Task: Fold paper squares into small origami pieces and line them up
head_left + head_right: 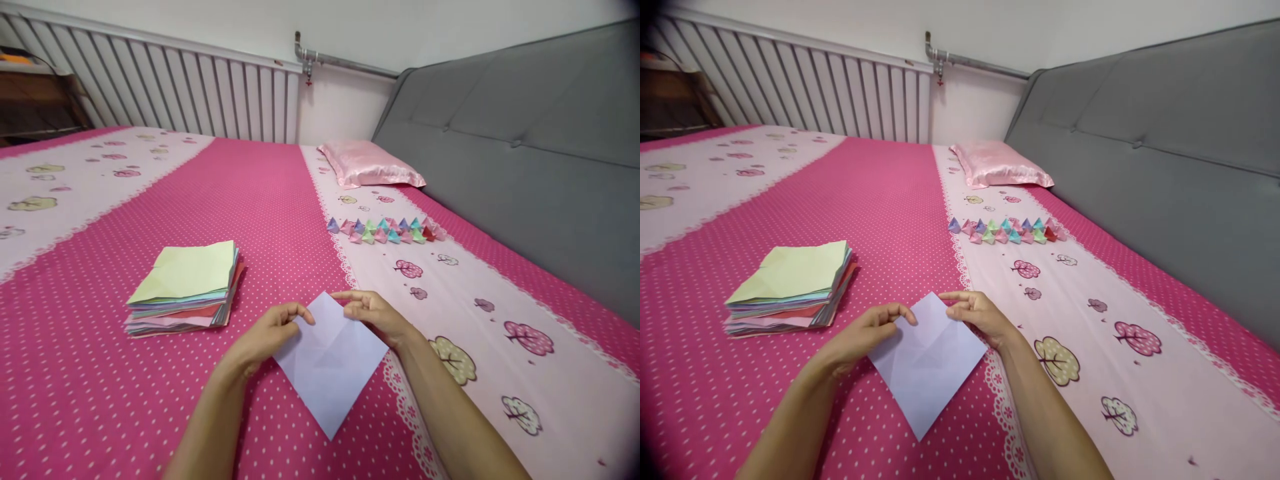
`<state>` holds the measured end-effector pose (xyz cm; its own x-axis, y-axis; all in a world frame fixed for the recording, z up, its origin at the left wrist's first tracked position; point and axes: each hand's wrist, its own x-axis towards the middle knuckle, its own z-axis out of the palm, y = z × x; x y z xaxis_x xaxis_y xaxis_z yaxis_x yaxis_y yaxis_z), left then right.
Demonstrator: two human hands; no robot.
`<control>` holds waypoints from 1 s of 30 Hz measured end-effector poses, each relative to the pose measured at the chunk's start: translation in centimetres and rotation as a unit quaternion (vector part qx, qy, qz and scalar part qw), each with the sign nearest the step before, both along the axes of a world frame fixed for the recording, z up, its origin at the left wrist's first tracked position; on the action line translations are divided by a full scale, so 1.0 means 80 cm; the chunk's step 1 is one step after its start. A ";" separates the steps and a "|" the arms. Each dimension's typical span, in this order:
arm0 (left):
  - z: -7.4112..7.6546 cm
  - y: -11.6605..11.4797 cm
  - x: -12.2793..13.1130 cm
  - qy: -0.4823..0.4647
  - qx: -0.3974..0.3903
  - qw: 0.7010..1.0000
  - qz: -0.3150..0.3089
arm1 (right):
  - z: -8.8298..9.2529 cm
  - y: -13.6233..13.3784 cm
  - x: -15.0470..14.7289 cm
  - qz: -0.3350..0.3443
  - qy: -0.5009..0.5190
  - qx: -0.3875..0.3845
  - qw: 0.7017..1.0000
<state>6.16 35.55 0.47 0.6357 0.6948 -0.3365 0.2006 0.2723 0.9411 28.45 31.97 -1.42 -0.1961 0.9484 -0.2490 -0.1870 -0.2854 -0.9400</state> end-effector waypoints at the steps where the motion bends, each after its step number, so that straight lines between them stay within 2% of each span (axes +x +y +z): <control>1: -0.001 0.001 0.001 0.000 0.013 1.000 0.020 | -0.001 0.000 0.000 0.000 -0.002 -0.001 1.000; 3: -0.002 0.004 0.003 0.001 0.072 0.992 0.108 | -0.006 0.003 -0.002 -0.040 -0.007 0.004 0.999; 4: -0.002 0.006 0.003 0.009 0.120 0.978 0.168 | -0.010 0.004 -0.004 -0.081 -0.007 0.009 0.997; 6: -0.001 0.011 0.002 0.045 0.231 0.931 0.277 | -0.019 0.009 -0.009 -0.187 -0.004 0.027 0.982; 8: 0.001 0.013 0.001 0.090 0.324 0.884 0.324 | -0.026 0.012 -0.015 -0.267 -0.012 0.046 0.962; 11: 0.000 0.011 0.006 0.103 0.434 0.844 0.297 | -0.033 0.014 -0.020 -0.270 -0.052 0.059 0.960; 14: -0.005 0.005 0.016 0.094 0.499 0.829 0.235 | -0.032 0.013 -0.020 -0.247 -0.061 0.050 0.966; 19: -0.011 0.001 0.023 0.109 0.510 0.828 0.204 | -0.032 0.012 -0.014 -0.221 -0.043 0.031 0.974; 23: -0.013 -0.001 0.024 0.144 0.514 0.827 0.174 | -0.041 0.013 -0.009 -0.203 -0.159 0.054 0.965; 25: -0.015 -0.003 0.027 0.175 0.511 0.827 0.156 | -0.041 0.013 -0.005 -0.213 -0.266 0.077 0.937; 28: -0.022 -0.008 0.035 0.234 0.516 0.815 0.118 | -0.027 0.009 -0.007 -0.272 -0.429 0.151 0.848; 30: -0.028 -0.012 0.040 0.271 0.528 0.799 0.093 | -0.013 0.003 -0.016 -0.269 -0.477 0.224 0.807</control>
<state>9.38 34.57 -1.75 0.4470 0.8396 0.3086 0.7060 -0.5430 0.4546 27.17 32.20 -2.49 0.3507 0.8695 0.3479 0.6981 0.0050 -0.7160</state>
